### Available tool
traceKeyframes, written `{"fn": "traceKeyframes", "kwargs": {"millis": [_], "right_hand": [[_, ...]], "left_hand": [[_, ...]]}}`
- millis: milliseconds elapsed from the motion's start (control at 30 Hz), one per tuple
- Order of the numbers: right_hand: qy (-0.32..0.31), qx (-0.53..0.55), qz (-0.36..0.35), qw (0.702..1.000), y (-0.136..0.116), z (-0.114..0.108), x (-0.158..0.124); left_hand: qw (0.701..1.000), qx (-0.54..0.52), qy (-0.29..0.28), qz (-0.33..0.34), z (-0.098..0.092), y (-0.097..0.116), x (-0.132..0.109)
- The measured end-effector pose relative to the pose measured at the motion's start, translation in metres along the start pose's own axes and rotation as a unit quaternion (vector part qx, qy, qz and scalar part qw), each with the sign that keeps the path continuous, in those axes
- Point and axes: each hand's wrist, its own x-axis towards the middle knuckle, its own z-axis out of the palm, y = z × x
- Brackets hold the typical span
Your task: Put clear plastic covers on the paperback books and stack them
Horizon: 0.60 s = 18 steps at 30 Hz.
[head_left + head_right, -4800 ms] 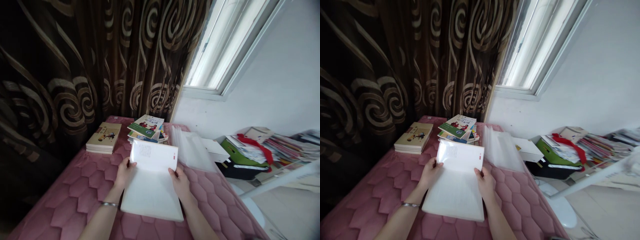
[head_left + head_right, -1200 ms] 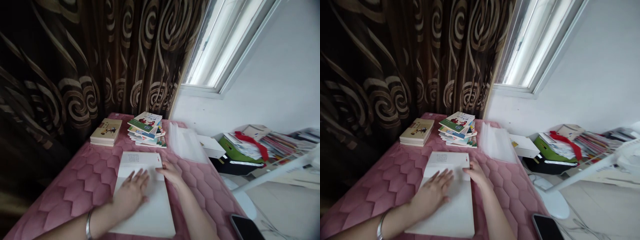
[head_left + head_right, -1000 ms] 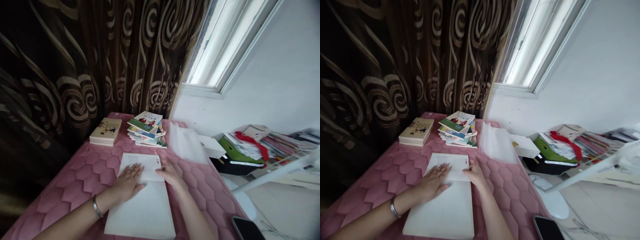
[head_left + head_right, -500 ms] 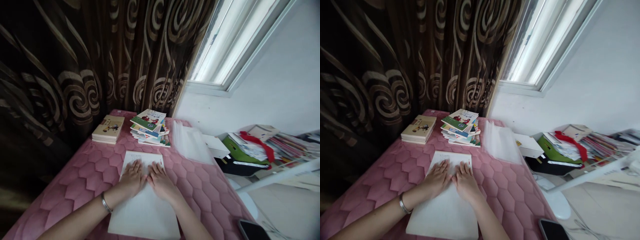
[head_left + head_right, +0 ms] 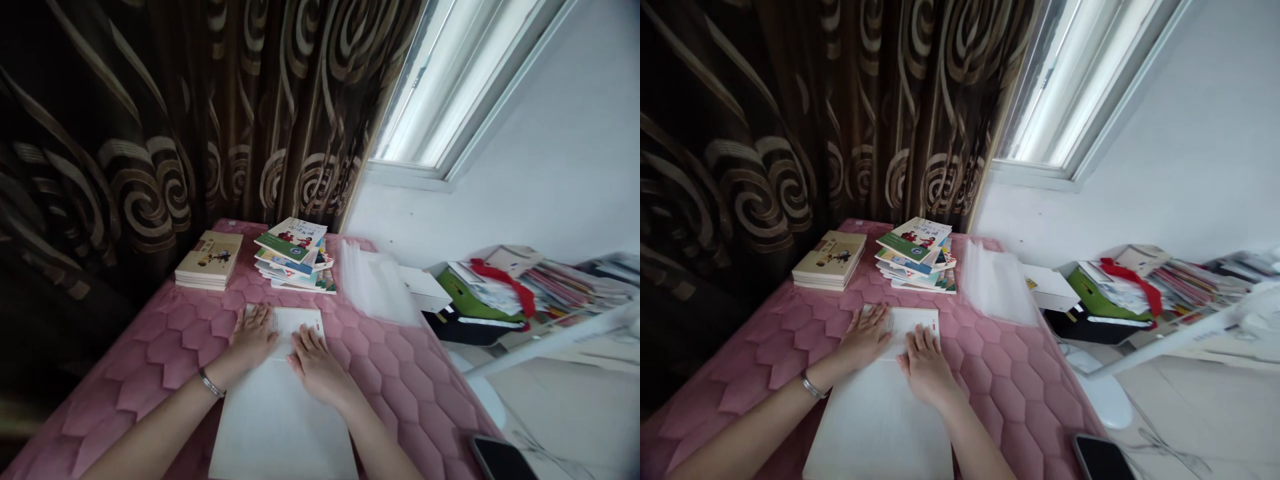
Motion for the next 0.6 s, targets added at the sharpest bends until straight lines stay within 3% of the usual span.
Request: {"fn": "traceKeyframes", "kwargs": {"millis": [200, 367, 467, 600], "right_hand": [[0.006, 0.015, 0.003, 1.000, -0.004, -0.015, 0.005], [0.064, 0.043, 0.015, 0.997, -0.025, -0.031, 0.043], [0.067, 0.064, -0.037, 0.995, -0.039, -0.022, 0.069], [0.069, 0.043, -0.016, 0.997, -0.038, -0.004, 0.077]], "left_hand": [[1.000, -0.005, 0.015, -0.017, 0.002, -0.003, 0.000], [1.000, -0.021, 0.017, -0.012, -0.001, -0.002, -0.001], [1.000, -0.012, 0.004, -0.007, -0.003, -0.001, -0.003], [1.000, -0.013, -0.004, -0.011, -0.003, -0.002, -0.002]]}}
